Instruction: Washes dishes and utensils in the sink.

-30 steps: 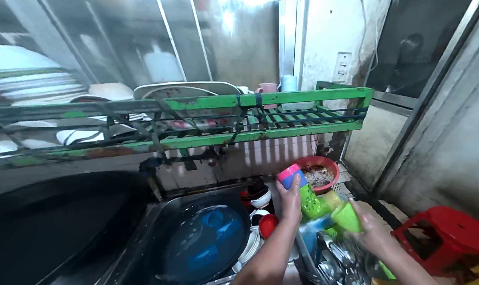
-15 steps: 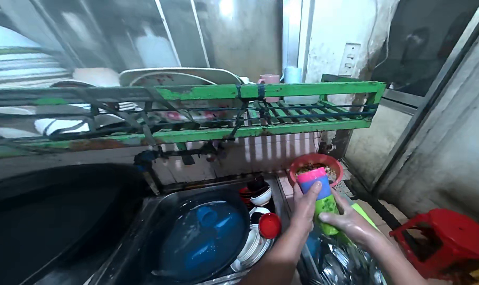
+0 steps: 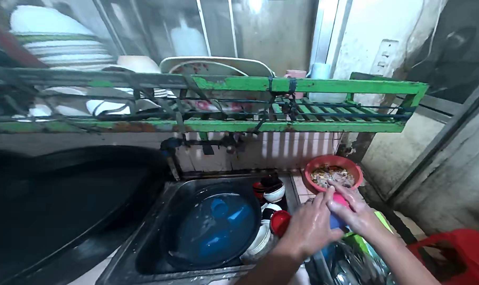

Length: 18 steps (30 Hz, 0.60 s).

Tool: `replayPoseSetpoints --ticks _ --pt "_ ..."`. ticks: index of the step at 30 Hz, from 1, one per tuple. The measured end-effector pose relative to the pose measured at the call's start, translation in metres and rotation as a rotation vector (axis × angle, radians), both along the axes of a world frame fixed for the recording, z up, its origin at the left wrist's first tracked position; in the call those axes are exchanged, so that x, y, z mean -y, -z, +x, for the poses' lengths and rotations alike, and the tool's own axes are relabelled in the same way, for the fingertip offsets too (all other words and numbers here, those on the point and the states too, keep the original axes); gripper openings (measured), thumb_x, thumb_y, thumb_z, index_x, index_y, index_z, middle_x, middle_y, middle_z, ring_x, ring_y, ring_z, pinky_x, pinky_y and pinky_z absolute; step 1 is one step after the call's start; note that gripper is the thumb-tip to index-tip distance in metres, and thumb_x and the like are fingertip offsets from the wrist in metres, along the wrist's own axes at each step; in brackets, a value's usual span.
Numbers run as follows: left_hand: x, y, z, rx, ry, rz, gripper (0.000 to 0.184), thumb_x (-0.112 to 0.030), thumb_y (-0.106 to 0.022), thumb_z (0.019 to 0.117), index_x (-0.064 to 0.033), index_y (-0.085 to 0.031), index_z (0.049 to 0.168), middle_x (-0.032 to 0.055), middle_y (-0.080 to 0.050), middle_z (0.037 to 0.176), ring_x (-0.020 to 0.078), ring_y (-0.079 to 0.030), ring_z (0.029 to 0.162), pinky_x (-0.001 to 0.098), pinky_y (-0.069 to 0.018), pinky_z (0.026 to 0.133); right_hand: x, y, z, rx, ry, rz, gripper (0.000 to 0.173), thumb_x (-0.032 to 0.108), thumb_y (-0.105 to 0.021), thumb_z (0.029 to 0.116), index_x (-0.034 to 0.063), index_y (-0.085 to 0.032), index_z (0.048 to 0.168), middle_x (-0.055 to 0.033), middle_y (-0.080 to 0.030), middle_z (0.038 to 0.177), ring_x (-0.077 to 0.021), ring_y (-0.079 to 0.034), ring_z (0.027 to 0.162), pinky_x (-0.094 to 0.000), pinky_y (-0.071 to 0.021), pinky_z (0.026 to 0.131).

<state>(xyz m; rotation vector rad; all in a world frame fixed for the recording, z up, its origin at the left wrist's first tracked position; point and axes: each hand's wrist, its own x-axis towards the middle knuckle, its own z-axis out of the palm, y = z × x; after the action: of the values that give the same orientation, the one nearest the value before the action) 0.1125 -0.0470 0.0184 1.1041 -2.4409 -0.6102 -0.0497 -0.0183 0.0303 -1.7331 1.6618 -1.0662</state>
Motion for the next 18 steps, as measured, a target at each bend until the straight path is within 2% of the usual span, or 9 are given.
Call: replayPoseSetpoints --ticks 2,4,8,10,12,13,15,16,18 --pt "-0.001 0.002 -0.001 -0.066 0.031 0.067 0.101 -0.054 -0.075 0.0862 -0.0106 -0.025 0.163 0.0158 -0.051 0.15 0.0299 -0.059 0.128 0.0491 -0.0488 0.106 -0.002 0.005 -0.007 -0.076 0.043 -0.112 0.05 0.041 -0.056 0.0987 0.0156 -0.062 0.142 -0.0085 -0.062 0.14 -0.0226 -0.057 0.13 -0.0501 -0.0462 0.108" --pt "0.004 0.01 0.001 -0.112 0.03 0.221 0.108 -0.055 -0.077 0.084 -0.0113 -0.02 0.164 0.0174 -0.052 0.149 0.0297 -0.058 0.13 0.0494 -0.0477 0.108 -0.005 0.011 -0.024 0.02 0.122 -0.112 0.041 0.029 -0.055 0.0997 0.009 -0.066 0.133 -0.0127 -0.062 0.137 -0.0252 -0.058 0.127 -0.0513 -0.0468 0.107" --pt "0.014 0.038 0.0 -0.379 -0.059 0.584 0.08 -0.044 -0.074 0.0902 -0.0095 -0.041 0.154 0.0207 -0.059 0.138 0.0295 -0.062 0.123 0.0483 -0.0499 0.106 -0.004 0.039 -0.069 0.023 0.291 -0.036 0.037 0.021 -0.055 0.1038 0.0022 -0.062 0.135 -0.0228 -0.053 0.144 -0.0358 -0.05 0.134 -0.0562 -0.0416 0.111" --pt "0.011 0.044 -0.008 -0.518 -0.132 0.739 0.065 -0.044 -0.064 0.0998 -0.0099 -0.044 0.152 0.0235 -0.061 0.134 0.032 -0.064 0.119 0.0507 -0.0521 0.102 -0.009 0.052 -0.078 -0.038 0.264 0.09 0.046 0.026 -0.05 0.1074 0.0031 -0.051 0.147 -0.0256 -0.045 0.152 -0.0396 -0.043 0.141 -0.0573 -0.0362 0.116" --pt "0.005 0.05 -0.016 -0.604 -0.179 0.806 0.06 -0.05 -0.05 0.1053 -0.013 -0.043 0.153 0.0226 -0.062 0.133 0.032 -0.064 0.117 0.0513 -0.0529 0.099 -0.025 0.049 -0.082 -0.097 0.203 0.199 0.06 0.034 -0.041 0.1095 0.0073 -0.028 0.161 -0.0227 -0.03 0.164 -0.0376 -0.035 0.15 -0.0557 -0.0304 0.121" --pt "0.001 0.055 -0.017 -0.637 -0.181 0.824 0.06 -0.053 -0.045 0.1062 -0.0154 -0.043 0.153 0.0211 -0.062 0.132 0.031 -0.065 0.116 0.051 -0.0535 0.099 -0.04 0.044 -0.084 -0.162 0.191 0.188 0.063 0.037 -0.042 0.1087 0.0077 -0.027 0.162 -0.0213 -0.031 0.164 -0.0366 -0.036 0.149 -0.0561 -0.0315 0.12" --pt "-0.003 0.065 -0.014 -0.681 -0.16 0.859 0.063 -0.056 -0.045 0.1052 -0.0206 -0.039 0.157 0.0183 -0.063 0.132 0.0299 -0.065 0.114 0.0508 -0.0543 0.096 -0.075 0.029 -0.096 -0.308 0.192 0.148 0.052 0.03 -0.055 0.1053 0.0048 -0.049 0.15 -0.021 -0.056 0.144 -0.0361 -0.056 0.131 -0.0574 -0.0444 0.109" --pt "-0.002 0.069 -0.013 -0.692 -0.149 0.875 0.066 -0.056 -0.049 0.1038 -0.0232 -0.034 0.159 0.0177 -0.062 0.134 0.03 -0.065 0.113 0.0509 -0.0545 0.094 -0.094 0.018 -0.104 -0.347 0.175 0.226 0.042 0.026 -0.061 0.1034 0.0054 -0.06 0.14 -0.0178 -0.065 0.13 -0.0324 -0.064 0.119 -0.0555 -0.0497 0.104" --pt "-0.002 0.07 -0.015 -0.701 -0.151 0.908 0.076 -0.055 -0.057 0.1003 -0.027 -0.023 0.163 0.0181 -0.058 0.141 0.032 -0.064 0.117 0.0526 -0.0538 0.095 -0.128 -0.001 -0.114 -0.372 0.083 0.591 0.037 0.026 -0.065 0.1019 0.0079 -0.066 0.134 -0.0152 -0.068 0.128 -0.0296 -0.065 0.119 -0.0525 -0.0487 0.105"
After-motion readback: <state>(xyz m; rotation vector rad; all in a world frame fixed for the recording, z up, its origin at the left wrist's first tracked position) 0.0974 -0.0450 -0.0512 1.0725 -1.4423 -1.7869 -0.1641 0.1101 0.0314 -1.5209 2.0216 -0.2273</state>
